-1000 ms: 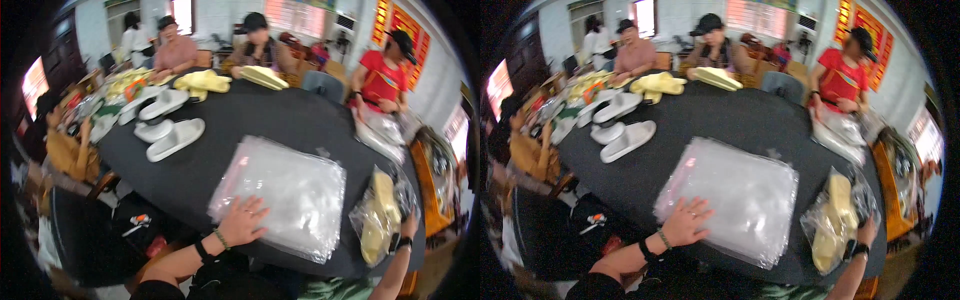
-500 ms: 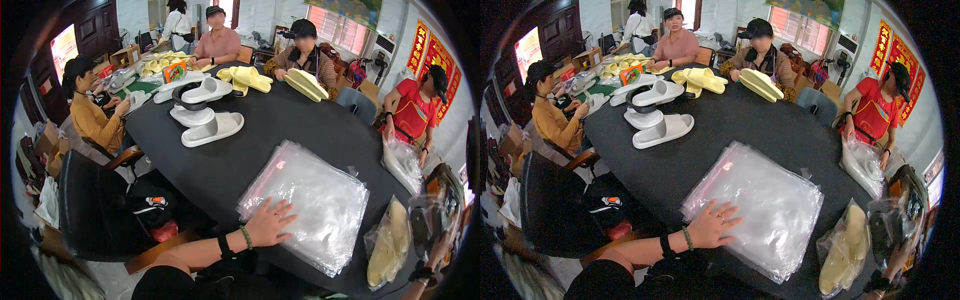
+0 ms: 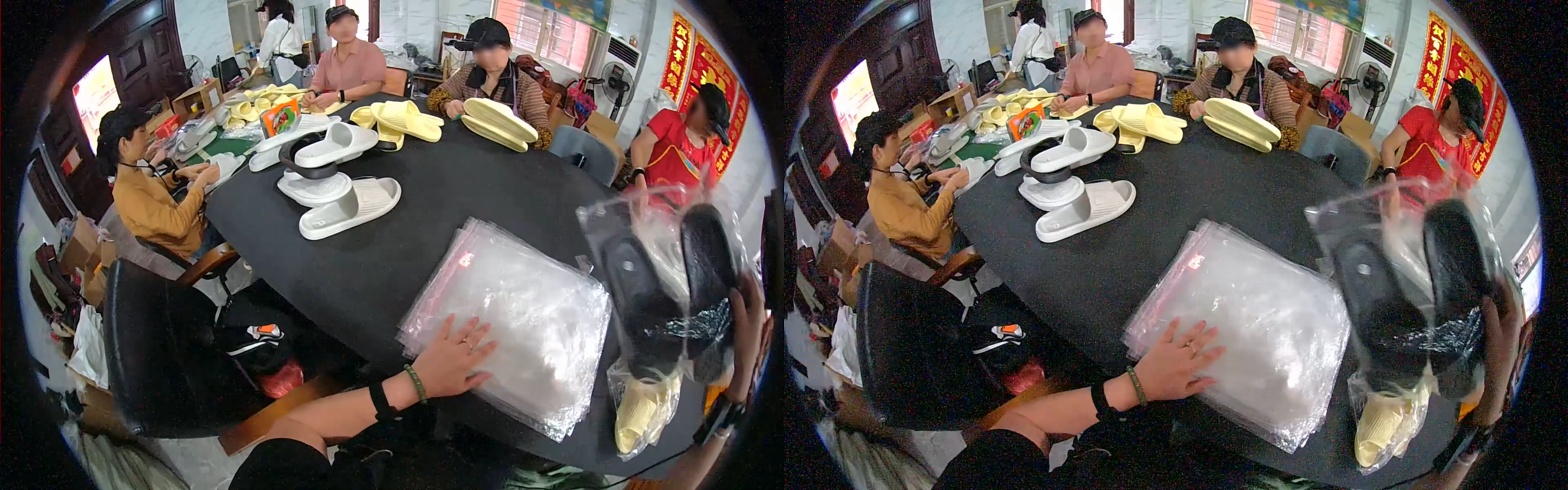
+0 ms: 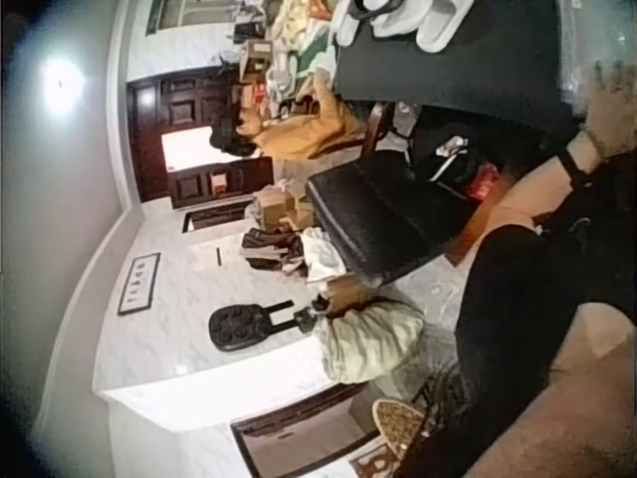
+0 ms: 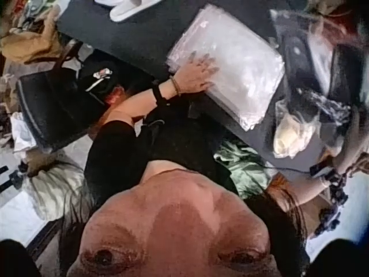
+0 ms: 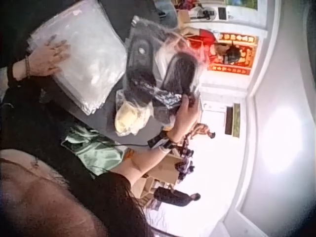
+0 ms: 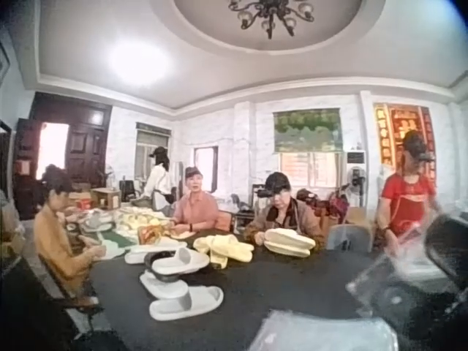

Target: Packaging finished slippers into plastic bags and then into a large sack.

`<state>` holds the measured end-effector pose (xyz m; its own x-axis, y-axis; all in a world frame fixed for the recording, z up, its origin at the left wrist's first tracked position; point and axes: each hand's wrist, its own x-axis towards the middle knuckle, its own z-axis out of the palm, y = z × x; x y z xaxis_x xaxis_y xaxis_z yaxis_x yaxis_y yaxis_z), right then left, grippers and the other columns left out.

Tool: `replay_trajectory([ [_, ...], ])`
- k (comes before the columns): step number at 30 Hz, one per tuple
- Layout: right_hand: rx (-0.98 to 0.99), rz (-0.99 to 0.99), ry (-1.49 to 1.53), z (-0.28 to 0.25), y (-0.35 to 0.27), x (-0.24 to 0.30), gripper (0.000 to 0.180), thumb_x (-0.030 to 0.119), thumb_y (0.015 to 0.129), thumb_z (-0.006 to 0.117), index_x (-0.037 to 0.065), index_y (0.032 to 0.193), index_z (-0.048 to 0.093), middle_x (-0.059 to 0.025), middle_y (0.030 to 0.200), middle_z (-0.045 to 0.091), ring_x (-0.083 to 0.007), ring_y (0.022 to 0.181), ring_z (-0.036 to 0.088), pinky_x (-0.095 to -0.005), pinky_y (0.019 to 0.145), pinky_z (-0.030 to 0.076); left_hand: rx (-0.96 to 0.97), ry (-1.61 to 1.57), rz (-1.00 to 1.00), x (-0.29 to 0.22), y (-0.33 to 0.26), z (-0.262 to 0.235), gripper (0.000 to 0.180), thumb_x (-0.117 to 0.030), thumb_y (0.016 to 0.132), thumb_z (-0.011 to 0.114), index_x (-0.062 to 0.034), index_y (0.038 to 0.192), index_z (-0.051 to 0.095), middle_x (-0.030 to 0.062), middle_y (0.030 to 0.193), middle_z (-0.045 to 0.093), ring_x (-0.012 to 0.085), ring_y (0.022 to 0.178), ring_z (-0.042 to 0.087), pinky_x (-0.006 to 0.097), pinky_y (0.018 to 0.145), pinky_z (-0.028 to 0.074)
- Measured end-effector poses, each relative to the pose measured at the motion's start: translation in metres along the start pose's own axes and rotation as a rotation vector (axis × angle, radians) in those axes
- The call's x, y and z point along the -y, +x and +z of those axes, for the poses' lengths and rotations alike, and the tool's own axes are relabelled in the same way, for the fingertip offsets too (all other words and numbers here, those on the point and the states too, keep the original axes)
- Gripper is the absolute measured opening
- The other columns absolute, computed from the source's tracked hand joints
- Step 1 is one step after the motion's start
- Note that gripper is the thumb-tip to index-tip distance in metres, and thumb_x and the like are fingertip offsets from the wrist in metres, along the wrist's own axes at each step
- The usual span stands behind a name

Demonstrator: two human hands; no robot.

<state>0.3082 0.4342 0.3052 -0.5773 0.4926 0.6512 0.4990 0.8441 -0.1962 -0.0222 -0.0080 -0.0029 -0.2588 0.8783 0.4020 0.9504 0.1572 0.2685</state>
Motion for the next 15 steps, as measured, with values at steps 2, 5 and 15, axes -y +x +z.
replay_trajectory([
  [2, 0.097, 0.028, 0.087, 0.019, 0.006, 0.052, 0.055, 0.016, 0.093, 0.061, 0.002, 0.144, 0.044, -0.0150, 0.137, 0.054, -0.0231, 0.128, 0.049, -0.0333, 0.109, 0.035, -0.022, 0.005, 0.018, -0.003, -0.001, -0.001, 0.056, -0.048, 0.093, 0.056, -0.0143, 0.138, 0.052, 0.0159, 0.147, 0.044, 0.0347, 0.142, 0.034, 0.064, 0.113, 0.020],
  [5, 0.324, 0.095, 0.447, 0.060, 0.021, 0.143, 0.053, 0.014, 0.092, 0.060, 0.002, 0.142, 0.046, -0.0132, 0.132, 0.056, -0.0189, 0.119, 0.053, -0.0304, 0.104, 0.039, -0.041, 0.002, 0.036, -0.004, -0.001, 0.002, 0.056, -0.048, 0.093, 0.056, -0.0139, 0.137, 0.051, 0.0160, 0.144, 0.047, 0.0354, 0.140, 0.035, 0.065, 0.112, 0.021],
  [15, 0.350, -0.172, 0.261, 0.209, 0.015, 0.200, 0.031, 0.015, 0.087, 0.068, 0.002, 0.115, 0.061, -0.0102, 0.094, 0.068, -0.0177, 0.081, 0.067, -0.0289, 0.070, 0.053, 0.129, -0.042, -0.047, -0.006, 0.004, -0.008, 0.042, -0.048, 0.085, 0.063, -0.0105, 0.101, 0.075, 0.0138, 0.110, 0.069, 0.0313, 0.102, 0.065, 0.043, 0.089, 0.050],
])
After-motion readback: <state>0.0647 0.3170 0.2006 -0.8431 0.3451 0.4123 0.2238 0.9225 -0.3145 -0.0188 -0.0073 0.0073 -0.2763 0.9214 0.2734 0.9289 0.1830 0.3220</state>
